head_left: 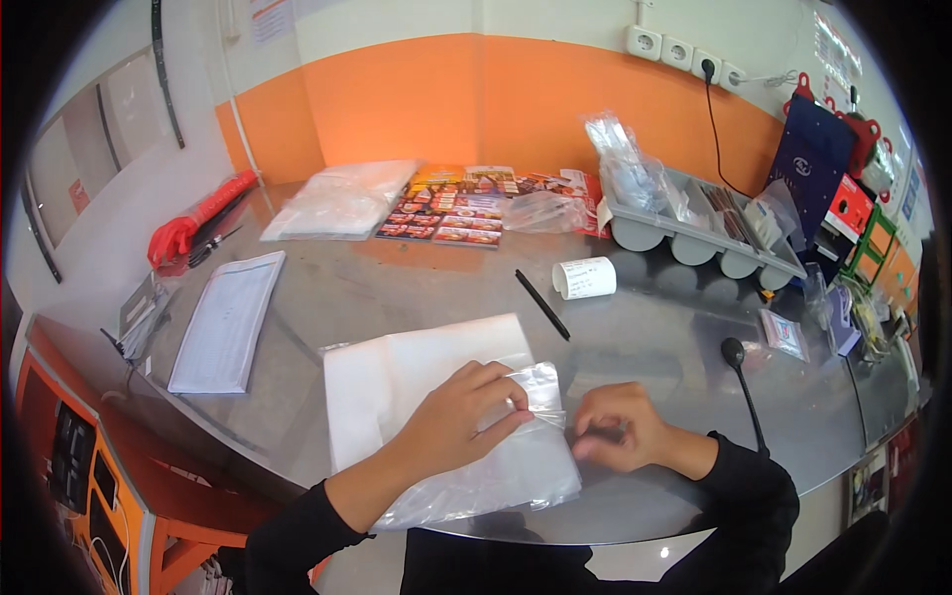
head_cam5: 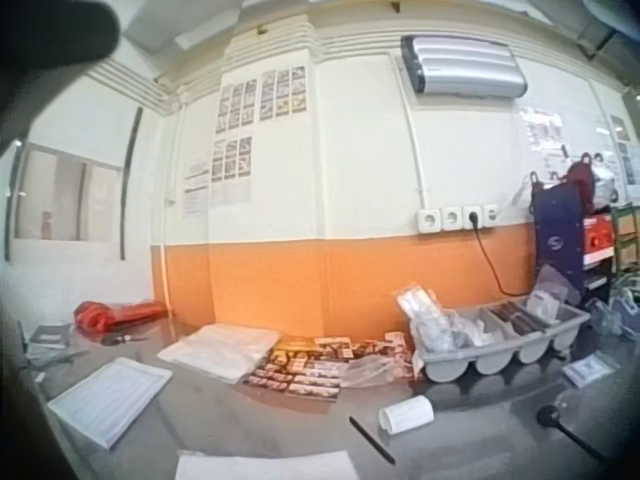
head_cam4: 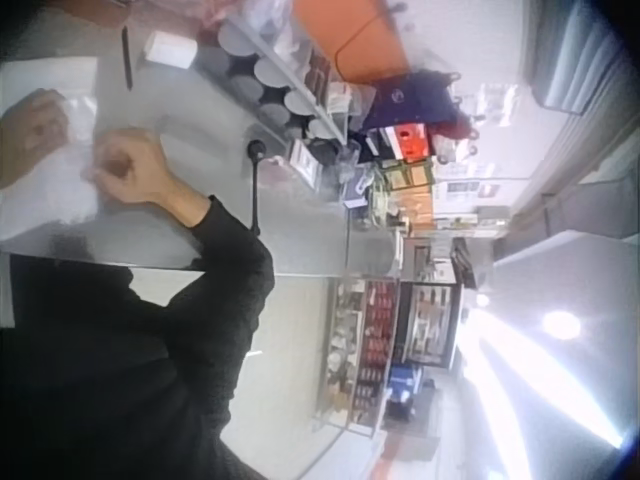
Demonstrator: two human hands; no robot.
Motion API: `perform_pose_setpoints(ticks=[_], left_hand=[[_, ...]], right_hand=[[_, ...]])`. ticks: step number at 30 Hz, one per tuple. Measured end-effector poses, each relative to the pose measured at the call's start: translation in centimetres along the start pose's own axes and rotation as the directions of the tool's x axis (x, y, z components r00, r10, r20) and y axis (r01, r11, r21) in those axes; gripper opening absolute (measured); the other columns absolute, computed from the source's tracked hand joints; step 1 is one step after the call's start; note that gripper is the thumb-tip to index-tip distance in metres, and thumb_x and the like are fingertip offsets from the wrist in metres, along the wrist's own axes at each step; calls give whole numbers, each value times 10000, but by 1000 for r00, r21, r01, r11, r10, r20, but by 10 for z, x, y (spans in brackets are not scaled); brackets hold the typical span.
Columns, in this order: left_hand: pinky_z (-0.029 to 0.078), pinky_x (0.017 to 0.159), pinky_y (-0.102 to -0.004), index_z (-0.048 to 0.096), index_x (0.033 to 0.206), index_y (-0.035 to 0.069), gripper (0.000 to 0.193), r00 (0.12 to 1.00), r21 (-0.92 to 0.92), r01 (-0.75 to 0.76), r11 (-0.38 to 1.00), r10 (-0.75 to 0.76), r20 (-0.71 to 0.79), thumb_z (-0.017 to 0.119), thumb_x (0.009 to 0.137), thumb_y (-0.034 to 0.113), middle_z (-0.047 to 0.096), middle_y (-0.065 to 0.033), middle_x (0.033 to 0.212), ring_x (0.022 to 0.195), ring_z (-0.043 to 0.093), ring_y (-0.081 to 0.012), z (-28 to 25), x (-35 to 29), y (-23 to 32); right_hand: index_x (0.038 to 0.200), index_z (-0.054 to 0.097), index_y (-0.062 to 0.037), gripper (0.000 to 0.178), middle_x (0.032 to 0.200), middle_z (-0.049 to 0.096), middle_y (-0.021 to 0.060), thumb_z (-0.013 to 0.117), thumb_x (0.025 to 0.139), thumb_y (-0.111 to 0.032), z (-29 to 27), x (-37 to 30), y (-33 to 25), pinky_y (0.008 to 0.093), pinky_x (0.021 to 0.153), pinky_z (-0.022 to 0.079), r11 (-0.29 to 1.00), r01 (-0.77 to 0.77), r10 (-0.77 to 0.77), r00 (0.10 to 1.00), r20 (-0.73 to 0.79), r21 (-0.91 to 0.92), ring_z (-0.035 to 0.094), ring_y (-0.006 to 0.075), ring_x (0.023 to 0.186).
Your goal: Preparing and sorting plastic bags at a metal workstation and writing on a receipt.
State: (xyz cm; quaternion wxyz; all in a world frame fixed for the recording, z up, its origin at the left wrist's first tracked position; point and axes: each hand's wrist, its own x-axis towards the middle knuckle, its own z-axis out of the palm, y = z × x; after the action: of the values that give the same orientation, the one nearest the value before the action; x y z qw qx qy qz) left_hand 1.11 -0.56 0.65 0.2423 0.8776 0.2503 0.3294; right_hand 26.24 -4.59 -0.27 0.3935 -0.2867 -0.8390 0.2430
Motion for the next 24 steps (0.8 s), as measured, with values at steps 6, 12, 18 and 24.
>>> perform_pose_setpoints(ticks=[6, 12, 18, 24], left_hand=[[457, 757, -339, 643, 923, 99, 82, 1000, -13, -3, 1000, 3, 19, 684, 862, 135, 587, -51, 967, 900, 534, -252, 0, -1, -4], [452, 781, -352, 649, 1006, 147, 210, 989, -13, -69, 998, 70, 133, 719, 808, 137, 527, -58, 998, 930, 504, -258, -7, -2, 6], [448, 771, -359, 614, 976, 129, 215, 995, 113, -62, 992, 52, 85, 731, 797, 149, 515, -59, 963, 912, 498, -264, 1, 0, 2], [446, 758, -378, 598, 935, 102, 152, 992, -66, 125, 990, -127, -18, 703, 825, 111, 526, -60, 899, 892, 511, -263, 3, 1, 4]], right_hand=[[891, 696, -144, 286, 484, 382, -8, 793, 781, -390, 7, 3, -3, 347, 459, 312, 967, -154, 207, 939, 273, -204, 402, 205, 431], [924, 700, -109, 125, 478, 327, 0, 756, 845, -189, 19, -4, 13, 300, 455, 276, 971, -237, 230, 960, 160, 24, 311, 121, 441], [909, 707, -68, 137, 600, 516, -5, 784, 823, -141, 19, -6, 7, 248, 477, 306, 929, -290, 330, 931, -159, 229, 372, 67, 491], [888, 684, -108, 271, 507, 444, 29, 803, 786, -328, 6, 4, -7, 314, 456, 330, 975, 100, -57, 975, 213, -199, 412, 196, 428]])
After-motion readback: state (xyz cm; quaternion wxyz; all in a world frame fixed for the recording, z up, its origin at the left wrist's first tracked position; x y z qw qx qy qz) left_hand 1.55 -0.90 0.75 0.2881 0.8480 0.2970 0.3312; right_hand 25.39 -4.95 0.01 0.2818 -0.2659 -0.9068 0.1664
